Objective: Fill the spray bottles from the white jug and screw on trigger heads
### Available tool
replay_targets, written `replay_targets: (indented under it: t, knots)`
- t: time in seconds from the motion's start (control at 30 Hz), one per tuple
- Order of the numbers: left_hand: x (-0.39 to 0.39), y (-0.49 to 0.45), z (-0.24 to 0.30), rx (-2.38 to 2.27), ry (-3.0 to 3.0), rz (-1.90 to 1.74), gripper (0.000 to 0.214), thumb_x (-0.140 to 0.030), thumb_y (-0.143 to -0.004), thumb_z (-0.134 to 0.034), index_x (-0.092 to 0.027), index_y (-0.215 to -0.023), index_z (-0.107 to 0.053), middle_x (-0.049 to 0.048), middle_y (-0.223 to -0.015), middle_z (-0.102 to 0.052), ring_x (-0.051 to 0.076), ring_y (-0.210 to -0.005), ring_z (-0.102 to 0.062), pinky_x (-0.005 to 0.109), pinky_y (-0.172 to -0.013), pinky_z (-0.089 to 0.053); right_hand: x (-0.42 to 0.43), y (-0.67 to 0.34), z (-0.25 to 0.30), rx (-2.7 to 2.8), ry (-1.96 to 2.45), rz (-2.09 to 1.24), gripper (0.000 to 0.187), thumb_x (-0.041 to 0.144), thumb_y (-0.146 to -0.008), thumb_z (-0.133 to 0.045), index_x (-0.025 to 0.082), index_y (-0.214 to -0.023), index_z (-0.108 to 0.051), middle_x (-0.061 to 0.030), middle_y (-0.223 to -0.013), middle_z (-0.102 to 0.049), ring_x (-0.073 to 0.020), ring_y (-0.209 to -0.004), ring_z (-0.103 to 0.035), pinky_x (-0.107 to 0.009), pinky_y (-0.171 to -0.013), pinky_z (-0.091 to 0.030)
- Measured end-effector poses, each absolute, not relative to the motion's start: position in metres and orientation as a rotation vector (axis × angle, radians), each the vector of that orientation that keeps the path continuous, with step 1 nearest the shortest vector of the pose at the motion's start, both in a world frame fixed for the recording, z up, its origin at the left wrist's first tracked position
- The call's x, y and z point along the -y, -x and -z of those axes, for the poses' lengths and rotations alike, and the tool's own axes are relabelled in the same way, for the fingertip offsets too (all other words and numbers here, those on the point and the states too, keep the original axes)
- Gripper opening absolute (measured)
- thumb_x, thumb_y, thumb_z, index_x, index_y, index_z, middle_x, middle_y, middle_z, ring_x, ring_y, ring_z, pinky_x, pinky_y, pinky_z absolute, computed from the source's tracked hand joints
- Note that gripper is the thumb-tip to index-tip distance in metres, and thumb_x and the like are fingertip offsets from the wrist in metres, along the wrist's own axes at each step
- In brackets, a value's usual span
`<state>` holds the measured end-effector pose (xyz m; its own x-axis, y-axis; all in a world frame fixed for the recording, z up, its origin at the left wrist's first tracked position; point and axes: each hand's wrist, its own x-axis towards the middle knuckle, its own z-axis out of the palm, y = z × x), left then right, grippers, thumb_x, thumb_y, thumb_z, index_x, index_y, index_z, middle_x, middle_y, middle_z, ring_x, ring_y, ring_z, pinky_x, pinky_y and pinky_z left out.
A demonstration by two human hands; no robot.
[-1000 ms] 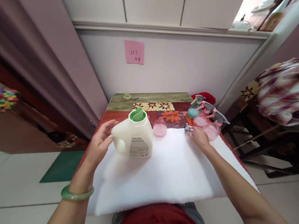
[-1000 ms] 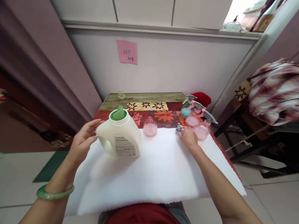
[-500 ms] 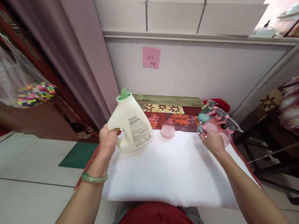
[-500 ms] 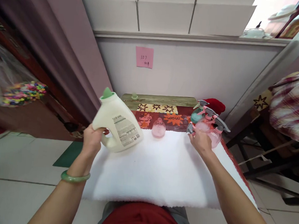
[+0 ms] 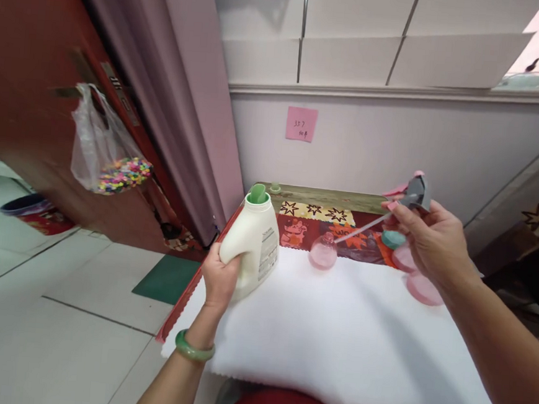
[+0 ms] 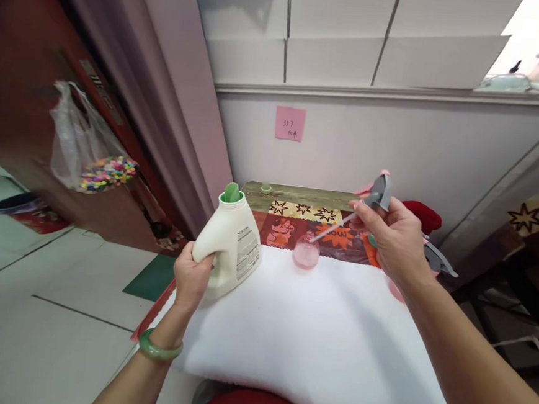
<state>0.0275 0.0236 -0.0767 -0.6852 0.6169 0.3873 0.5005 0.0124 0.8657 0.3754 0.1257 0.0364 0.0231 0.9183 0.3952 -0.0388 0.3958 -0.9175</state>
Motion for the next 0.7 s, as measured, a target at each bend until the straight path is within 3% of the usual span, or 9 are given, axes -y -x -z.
replay_targets:
  t: [0.17, 0.33, 0.53, 0.7]
  knots:
    - [-0.014, -0.040, 0.049, -2.215, -1.569, -1.602, 0.011, -0.026, -0.072, -0.067, -0.024, -0.074, -0.056, -0.0054, -0.065, -0.056, 0.016, -0.063, -0.052, 0.027, -0.064, -0.040, -0.123, -0.339, -0.074, 1.220, 0.598, -0.917, 0.024, 0.042, -0.082, -0.081, 0.026, -0.099, -0.073, -0.0038, -0.102, -0.074, -0.0139, -0.068, -0.064, -0.033, -0.066, -0.061]
    - [-0.006, -0.042, 0.049, -2.324, -1.783, -1.477, 0.011, -0.028, -0.073, -0.064, -0.025, -0.074, -0.053, -0.0055, -0.059, -0.051, 0.016, -0.057, -0.047, 0.028, -0.059, -0.034, -0.112, -0.333, -0.074, 1.165, 0.552, -0.789, 0.021, 0.040, -0.086, -0.077, 0.025, -0.099, -0.071, -0.0016, -0.099, -0.073, -0.0100, -0.066, -0.065, -0.027, -0.065, -0.059]
    - [-0.015, -0.030, 0.054, -2.339, -1.439, -1.655, 0.015, -0.034, -0.072, -0.065, -0.024, -0.075, -0.054, -0.0064, -0.061, -0.048, 0.015, -0.062, -0.046, 0.027, -0.062, -0.037, -0.119, -0.363, -0.064, 0.991, 0.576, -0.552, 0.021, 0.038, -0.083, -0.080, 0.021, -0.092, -0.072, -0.0023, -0.094, -0.073, -0.0089, -0.061, -0.063, -0.025, -0.059, -0.057]
    - [-0.032, -0.019, 0.070, -2.414, -1.189, -1.778, 0.022, -0.037, -0.071, -0.067, -0.025, -0.076, -0.050, -0.0058, -0.065, -0.048, 0.017, -0.065, -0.047, 0.029, -0.066, -0.038, -0.135, -0.371, -0.031, 1.106, 0.802, -0.639, 0.031, 0.044, -0.080, -0.081, 0.021, -0.098, -0.071, -0.0008, -0.088, -0.073, -0.0112, -0.063, -0.064, -0.028, -0.064, -0.058]
